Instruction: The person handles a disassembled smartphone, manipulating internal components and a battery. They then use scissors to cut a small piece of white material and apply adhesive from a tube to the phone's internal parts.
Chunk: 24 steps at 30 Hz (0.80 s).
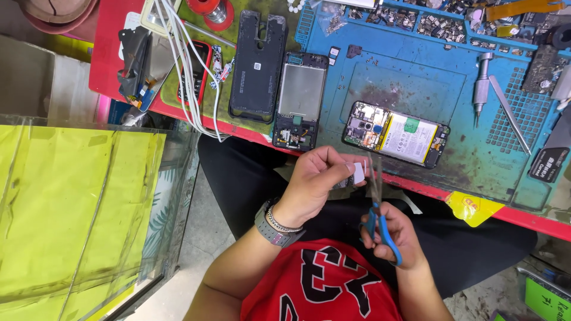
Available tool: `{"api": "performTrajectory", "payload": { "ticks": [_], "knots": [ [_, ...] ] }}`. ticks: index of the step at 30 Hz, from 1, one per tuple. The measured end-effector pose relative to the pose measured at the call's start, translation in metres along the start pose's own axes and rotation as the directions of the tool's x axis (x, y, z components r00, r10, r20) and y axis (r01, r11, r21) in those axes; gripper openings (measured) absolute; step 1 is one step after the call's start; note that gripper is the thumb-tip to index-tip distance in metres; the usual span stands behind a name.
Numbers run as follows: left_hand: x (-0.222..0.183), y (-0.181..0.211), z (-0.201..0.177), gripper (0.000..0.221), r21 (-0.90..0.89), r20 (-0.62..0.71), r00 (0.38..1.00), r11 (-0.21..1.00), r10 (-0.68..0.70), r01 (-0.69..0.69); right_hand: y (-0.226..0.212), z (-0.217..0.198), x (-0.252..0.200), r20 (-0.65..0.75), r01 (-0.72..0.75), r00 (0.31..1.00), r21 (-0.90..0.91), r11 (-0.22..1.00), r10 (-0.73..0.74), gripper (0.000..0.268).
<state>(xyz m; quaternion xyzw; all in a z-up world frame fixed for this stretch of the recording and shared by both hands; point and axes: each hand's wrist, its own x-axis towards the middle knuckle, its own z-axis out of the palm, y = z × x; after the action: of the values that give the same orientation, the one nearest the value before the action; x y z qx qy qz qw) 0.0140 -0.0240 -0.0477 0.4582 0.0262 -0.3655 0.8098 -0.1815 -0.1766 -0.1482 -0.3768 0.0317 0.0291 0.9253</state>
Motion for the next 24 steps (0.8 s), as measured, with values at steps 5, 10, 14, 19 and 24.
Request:
{"api": "performTrajectory", "payload": {
  "ticks": [5, 10, 14, 19, 24],
  "knots": [
    [-0.004, 0.001, 0.000, 0.017, -0.039, 0.021, 1.000, 0.999, -0.021, 0.022, -0.011, 0.010, -0.001, -0.165, 0.109, 0.975, -0.239, 0.965, -0.151, 0.059],
    [-0.009, -0.009, 0.001, 0.014, 0.114, 0.035, 0.999, 0.993, -0.013, 0.009, -0.014, 0.036, 0.010, -0.426, 0.227, 0.837, -0.300, 0.927, -0.343, 0.051],
    [-0.016, -0.031, 0.004, 0.013, 0.145, 0.025, 0.998, 0.988, -0.059, 0.055, -0.014, 0.047, 0.026, -0.531, 0.213, 0.712, -0.460, 0.862, -0.459, 0.050],
    [-0.022, -0.049, 0.006, 0.014, 0.151, 0.011, 0.995, 0.983, -0.104, 0.101, -0.009, 0.045, 0.025, -0.587, 0.102, 0.645, -0.569, 0.816, -0.490, 0.047],
    [-0.022, -0.060, 0.003, 0.021, 0.114, -0.047, 0.992, 0.986, -0.116, 0.121, -0.031, 0.022, -0.006, -0.569, 0.026, 0.463, -0.758, 0.651, -0.680, 0.051]
  ]
}}
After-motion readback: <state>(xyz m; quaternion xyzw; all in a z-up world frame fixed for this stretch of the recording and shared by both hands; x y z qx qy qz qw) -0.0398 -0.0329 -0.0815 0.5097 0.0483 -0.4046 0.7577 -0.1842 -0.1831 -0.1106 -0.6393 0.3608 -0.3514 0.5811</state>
